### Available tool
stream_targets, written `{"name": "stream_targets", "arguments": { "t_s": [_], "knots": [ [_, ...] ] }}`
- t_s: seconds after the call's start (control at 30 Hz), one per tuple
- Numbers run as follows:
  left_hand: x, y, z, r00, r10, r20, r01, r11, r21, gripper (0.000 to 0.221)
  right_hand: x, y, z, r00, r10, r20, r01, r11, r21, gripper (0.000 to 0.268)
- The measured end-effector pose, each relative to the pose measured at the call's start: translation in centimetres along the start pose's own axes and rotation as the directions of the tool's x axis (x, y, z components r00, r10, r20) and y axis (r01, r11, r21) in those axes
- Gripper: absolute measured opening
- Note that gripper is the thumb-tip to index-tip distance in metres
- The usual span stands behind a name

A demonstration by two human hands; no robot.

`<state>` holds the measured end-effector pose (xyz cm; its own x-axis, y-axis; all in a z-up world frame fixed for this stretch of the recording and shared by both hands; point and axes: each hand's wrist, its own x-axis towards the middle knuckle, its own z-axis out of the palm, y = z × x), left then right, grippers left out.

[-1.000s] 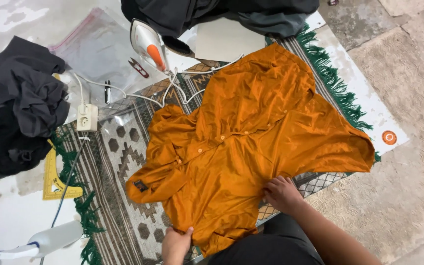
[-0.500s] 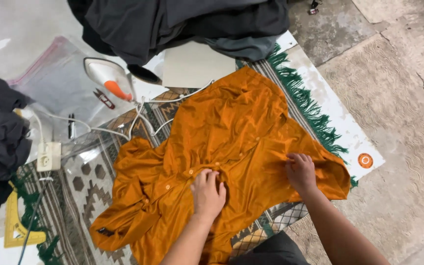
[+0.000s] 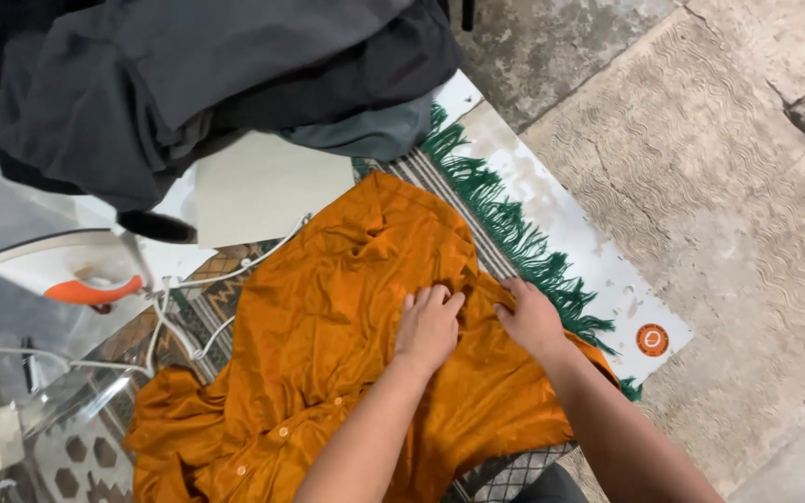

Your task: The person is ironing an orange button-down shirt on a flat surface, smoothing the fabric with their hands before pressing it with a steam iron.

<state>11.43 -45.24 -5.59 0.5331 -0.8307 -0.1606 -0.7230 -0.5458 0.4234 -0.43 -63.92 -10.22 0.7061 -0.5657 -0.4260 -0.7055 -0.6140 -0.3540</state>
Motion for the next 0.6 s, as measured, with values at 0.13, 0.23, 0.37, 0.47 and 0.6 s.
{"name": "stream_targets", "arguments": {
  "t_s": [0.13, 0.23, 0.37, 0.47, 0.6],
  "knots": [
    [5.9, 0.8, -1.3, 0.997, 0.075, 0.027, -0.076, 0.995, 0.068, 0.038, -0.6, 0.5, -2.2, 0.994, 0.022, 0.111, -0.021, 1.000, -0.012, 0.057],
    [8.6, 0.3, -1.6, 0.999, 0.037, 0.015, -0.035, 0.995, -0.093, 0.035, -1.3, 1.4, -3.1, 0.980, -0.052, 0.191, 0.100, 0.964, -0.247, 0.072],
    [11.7, 0.5, -1.2, 1.000, -0.028, -0.008, 0.026, 0.987, -0.159, 0.022, -1.1, 1.7, -3.7, 0.988, -0.067, 0.138, 0.075, 0.996, -0.057, 0.053],
    [14.4, 1.1, -0.1, 0.995, -0.087, -0.039, 0.081, 0.987, -0.139, 0.031, -0.8, 1.7, -5.0, 1.000, 0.007, 0.006, -0.007, 0.991, 0.130, 0.035],
    [15.7, 1.7, 0.3, 0.990, -0.087, -0.114, 0.075, 0.991, -0.108, 0.030, 0.0, 2.3, -5.8, 0.991, 0.129, -0.024, -0.122, 0.976, 0.182, 0.037]
  ]
}}
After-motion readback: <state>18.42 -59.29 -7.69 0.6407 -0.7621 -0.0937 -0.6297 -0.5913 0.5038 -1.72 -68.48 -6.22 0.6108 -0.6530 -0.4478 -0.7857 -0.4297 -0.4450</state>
